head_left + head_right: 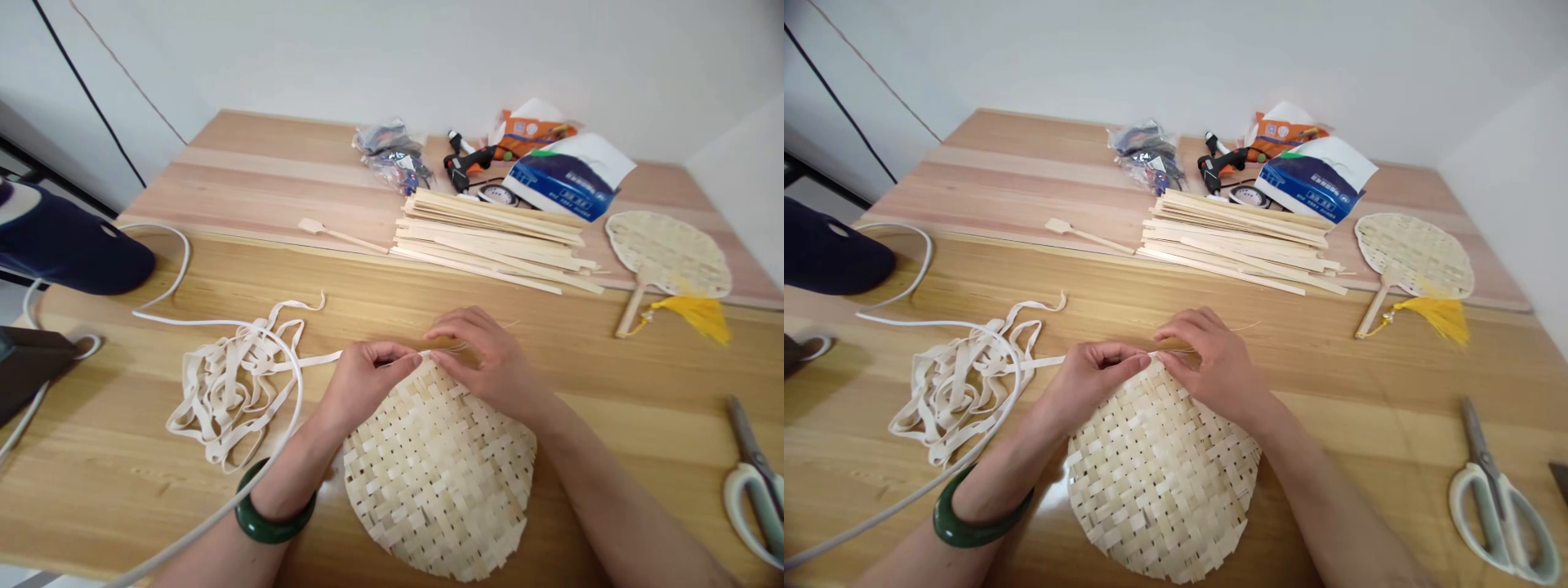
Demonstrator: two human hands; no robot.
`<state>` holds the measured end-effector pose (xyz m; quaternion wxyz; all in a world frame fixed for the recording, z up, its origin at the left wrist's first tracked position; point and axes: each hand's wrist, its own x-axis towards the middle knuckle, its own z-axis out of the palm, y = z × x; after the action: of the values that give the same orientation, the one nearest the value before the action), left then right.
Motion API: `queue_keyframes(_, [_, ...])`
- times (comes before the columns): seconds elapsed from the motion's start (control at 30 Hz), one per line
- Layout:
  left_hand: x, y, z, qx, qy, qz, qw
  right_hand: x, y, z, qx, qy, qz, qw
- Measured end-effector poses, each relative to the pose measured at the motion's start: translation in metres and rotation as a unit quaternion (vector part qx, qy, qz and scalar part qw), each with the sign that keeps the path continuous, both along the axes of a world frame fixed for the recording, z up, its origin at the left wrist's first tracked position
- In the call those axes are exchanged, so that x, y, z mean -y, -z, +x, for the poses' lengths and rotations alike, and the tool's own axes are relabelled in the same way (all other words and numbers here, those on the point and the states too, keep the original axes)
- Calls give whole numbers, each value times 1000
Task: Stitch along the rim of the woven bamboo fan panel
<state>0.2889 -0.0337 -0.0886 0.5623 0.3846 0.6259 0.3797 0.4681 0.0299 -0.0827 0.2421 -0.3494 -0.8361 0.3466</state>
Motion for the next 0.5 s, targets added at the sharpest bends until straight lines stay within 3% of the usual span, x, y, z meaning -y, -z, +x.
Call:
queue_keyframes(0.13, [0,-1,2,13,6,-3,1000,5,-1,-6,12,-19,156,987])
queue_keyframes(0.3, [1,-6,3,31,23,-2,999,13,-6,-13,26,-32,224,974])
queue_keyframes(0.4, [2,-8,3,23,28,1,999,18,-17,-12,-55,-24,192,980])
queue_keyframes(0.5, [2,-10,4,8,22,-7,1000,20,-29,-8,-186,46,25,981])
